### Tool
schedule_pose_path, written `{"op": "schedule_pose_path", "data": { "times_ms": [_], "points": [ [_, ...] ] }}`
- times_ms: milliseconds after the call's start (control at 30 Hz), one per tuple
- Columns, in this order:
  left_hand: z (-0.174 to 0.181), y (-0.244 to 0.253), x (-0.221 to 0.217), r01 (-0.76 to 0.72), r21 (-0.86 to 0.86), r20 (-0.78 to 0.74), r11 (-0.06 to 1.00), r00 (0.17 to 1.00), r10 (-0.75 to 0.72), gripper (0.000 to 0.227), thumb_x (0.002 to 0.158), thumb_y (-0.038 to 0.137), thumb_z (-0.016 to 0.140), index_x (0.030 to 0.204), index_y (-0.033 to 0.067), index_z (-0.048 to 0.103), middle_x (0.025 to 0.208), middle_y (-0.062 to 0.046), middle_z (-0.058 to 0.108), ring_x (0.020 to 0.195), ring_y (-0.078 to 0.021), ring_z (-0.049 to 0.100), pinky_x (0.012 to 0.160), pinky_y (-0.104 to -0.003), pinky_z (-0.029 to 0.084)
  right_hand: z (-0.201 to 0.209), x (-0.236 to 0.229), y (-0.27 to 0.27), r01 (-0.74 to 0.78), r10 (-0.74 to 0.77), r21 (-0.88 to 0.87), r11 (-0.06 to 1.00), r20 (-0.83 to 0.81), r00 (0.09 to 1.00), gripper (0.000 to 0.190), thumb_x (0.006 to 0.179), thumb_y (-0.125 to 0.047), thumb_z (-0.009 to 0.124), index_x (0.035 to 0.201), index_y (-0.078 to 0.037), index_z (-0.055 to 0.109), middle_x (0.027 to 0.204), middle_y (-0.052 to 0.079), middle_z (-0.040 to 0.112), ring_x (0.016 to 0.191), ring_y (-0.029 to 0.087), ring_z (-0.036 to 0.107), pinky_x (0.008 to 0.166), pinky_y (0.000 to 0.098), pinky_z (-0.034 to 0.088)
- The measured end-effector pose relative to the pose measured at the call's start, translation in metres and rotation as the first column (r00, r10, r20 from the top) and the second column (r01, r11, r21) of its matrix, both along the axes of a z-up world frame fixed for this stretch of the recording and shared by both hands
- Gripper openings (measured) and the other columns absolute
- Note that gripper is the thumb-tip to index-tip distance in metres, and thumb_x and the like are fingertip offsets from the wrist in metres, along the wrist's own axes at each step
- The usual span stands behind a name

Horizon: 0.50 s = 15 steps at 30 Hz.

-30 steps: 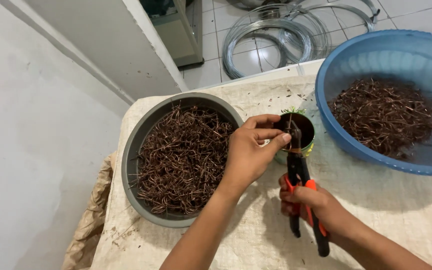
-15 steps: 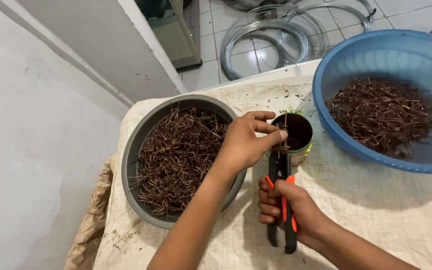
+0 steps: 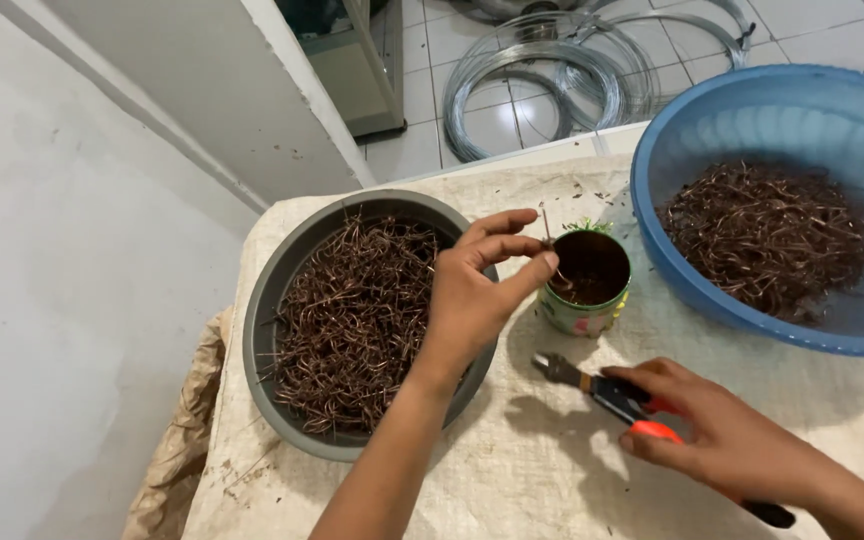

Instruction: Sorting and transferring small brown stems into a container using hands and wire cutters

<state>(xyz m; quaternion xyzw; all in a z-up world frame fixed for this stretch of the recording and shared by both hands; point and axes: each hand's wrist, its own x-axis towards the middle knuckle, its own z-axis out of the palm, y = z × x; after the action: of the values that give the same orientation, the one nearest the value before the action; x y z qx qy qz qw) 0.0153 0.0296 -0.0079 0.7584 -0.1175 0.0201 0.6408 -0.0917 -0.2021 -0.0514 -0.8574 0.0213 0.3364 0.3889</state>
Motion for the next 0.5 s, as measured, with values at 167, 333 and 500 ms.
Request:
{"op": "schedule_pose_path", "data": {
  "times_ms": [167,333,500],
  "points": [
    [0.007,-0.007,-0.013,-0.010,0.054,0.045,0.999,0.999,0.008,0.010,0.083,0.022,0.078,0.089,0.0148,0.078,0.127,-0.004,0.071,0.121,-0.0181,0.067,0.108,-0.036,0.049,-0.062,-0.007,-0.010,-0.088,0.276,-0.425,0.901,0.407,0.871,0.083,0.080,-0.061,0.072,0.153,-0.035,0.042,0.142,-0.003,0.057,0.125,0.025,0.061,0.102,0.0455,0.047],
    [-0.004,-0.014,-0.010,-0.033,0.087,0.159,0.996,0.987,0.019,0.007,0.085,0.019,0.079,0.091,0.0140,0.079,0.123,-0.002,0.070,0.116,-0.0173,0.068,0.102,-0.032,0.054,-0.084,-0.009,-0.011,-0.023,0.346,-0.424,0.905,0.704,0.620,0.078,0.082,-0.062,0.070,0.144,-0.018,0.054,0.137,0.004,0.061,0.124,0.028,0.056,0.101,0.0459,0.047],
    [-0.006,-0.020,-0.009,-0.104,0.307,0.543,0.946,0.836,-0.084,0.013,0.087,0.013,0.077,0.099,0.0069,0.076,0.129,-0.013,0.066,0.123,-0.0316,0.062,0.111,-0.052,0.049,-0.064,-0.005,-0.015,-0.050,0.274,-0.301,0.952,0.770,0.576,0.051,0.082,-0.047,0.077,0.122,-0.017,0.070,0.134,0.011,0.065,0.114,0.033,0.066,0.091,0.0503,0.057]
  ]
}}
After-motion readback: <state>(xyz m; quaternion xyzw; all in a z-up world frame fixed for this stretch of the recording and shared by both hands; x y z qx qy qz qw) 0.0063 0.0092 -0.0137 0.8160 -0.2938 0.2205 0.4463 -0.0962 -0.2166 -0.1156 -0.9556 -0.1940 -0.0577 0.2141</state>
